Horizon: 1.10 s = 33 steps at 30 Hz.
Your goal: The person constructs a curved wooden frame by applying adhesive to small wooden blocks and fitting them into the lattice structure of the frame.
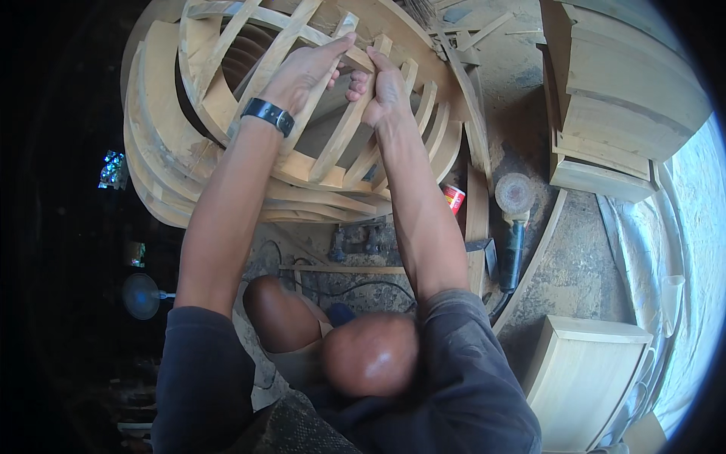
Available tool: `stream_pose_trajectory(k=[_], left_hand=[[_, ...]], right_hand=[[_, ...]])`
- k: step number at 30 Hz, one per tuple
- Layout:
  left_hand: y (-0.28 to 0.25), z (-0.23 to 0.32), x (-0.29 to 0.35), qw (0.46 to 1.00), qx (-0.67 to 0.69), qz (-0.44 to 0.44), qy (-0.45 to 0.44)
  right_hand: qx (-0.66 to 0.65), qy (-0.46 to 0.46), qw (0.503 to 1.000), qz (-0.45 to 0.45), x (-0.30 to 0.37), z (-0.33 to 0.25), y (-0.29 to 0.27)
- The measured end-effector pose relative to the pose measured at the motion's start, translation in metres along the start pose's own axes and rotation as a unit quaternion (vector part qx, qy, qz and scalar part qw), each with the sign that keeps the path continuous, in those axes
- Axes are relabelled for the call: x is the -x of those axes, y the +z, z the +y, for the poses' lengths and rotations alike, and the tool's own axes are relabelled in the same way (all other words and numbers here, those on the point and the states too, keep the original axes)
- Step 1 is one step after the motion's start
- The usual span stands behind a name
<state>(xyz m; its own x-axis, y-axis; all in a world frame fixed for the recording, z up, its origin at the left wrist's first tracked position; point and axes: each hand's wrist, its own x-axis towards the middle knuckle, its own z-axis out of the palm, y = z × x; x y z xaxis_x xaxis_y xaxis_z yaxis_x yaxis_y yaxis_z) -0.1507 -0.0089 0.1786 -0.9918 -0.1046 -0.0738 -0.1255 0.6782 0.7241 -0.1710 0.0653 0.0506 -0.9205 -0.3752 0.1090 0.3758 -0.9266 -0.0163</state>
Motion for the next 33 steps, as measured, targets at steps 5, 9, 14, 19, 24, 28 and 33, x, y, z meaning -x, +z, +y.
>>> stream_pose_trajectory(k=[5, 9, 14, 19, 24, 28, 33], left_hand=[[-0.001, -0.002, -0.011, 1.0, -0.003, 0.012, -0.009], [-0.002, -0.004, -0.02, 1.0, 0.013, -0.022, -0.005], [0.0, -0.006, -0.02, 1.0, 0.012, -0.007, 0.008], [0.0, -0.008, -0.016, 0.999, 0.022, 0.0, 0.024], [0.004, -0.006, -0.003, 0.996, 0.077, 0.034, 0.037], [-0.002, -0.007, -0.018, 0.999, 0.018, 0.007, 0.03], [0.0, -0.01, -0.015, 0.999, 0.033, 0.012, 0.027]], right_hand=[[-0.003, -0.01, 0.999, 0.04, 0.001, 0.007, 0.006], [0.015, 0.004, 0.998, 0.053, -0.002, 0.003, 0.005], [0.02, -0.006, 0.998, 0.052, -0.001, 0.004, 0.007], [0.033, -0.027, 0.998, 0.039, 0.003, 0.004, 0.007], [-0.043, -0.007, 0.999, -0.009, 0.011, 0.005, 0.006], [-0.001, -0.003, 1.0, 0.005, -0.007, 0.002, -0.004], [0.008, -0.001, 1.0, -0.002, -0.005, 0.005, -0.006]])
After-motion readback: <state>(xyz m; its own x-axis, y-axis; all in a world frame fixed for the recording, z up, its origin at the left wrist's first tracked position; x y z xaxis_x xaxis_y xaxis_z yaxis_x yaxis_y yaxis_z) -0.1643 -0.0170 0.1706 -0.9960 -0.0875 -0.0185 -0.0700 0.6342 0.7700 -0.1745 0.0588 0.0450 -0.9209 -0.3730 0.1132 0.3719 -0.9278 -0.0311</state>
